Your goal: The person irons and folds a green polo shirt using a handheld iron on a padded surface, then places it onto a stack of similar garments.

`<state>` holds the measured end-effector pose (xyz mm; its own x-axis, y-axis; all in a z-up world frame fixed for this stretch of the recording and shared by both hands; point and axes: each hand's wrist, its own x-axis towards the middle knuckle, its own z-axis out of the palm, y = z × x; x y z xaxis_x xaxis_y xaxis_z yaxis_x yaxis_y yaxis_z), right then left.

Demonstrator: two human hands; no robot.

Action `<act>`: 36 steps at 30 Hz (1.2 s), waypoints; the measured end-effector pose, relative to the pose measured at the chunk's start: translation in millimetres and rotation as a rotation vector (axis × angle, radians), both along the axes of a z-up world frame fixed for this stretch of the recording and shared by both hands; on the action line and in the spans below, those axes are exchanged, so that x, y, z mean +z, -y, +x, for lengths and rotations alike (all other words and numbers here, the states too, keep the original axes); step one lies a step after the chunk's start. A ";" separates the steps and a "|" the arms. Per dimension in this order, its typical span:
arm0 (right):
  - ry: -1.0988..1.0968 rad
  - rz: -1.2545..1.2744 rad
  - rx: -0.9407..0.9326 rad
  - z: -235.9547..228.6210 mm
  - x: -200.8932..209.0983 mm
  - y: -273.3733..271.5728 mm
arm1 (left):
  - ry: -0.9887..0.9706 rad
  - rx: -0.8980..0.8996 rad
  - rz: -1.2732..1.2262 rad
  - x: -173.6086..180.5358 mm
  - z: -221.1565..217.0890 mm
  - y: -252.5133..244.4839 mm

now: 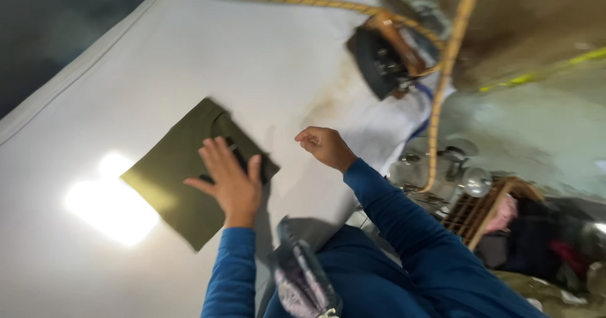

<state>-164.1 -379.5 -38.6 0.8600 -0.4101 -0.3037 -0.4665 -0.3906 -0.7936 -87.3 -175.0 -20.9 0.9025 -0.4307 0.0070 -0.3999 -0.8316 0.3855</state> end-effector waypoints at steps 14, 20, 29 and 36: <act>-0.269 -0.590 -0.070 -4.8 30.2 249.9 | 0.045 -0.031 0.139 -40.4 25.6 16.4; -0.207 -0.098 -0.376 15.7 34.8 243.5 | -0.036 -0.075 -0.225 8.0 15.0 -16.6; -0.333 -0.297 0.396 89.5 127.8 82.1 | -0.411 0.929 -0.561 -19.8 -66.3 -153.9; -0.060 -0.451 0.797 149.2 96.0 -59.5 | -0.687 0.945 -0.451 -23.0 -59.6 -163.9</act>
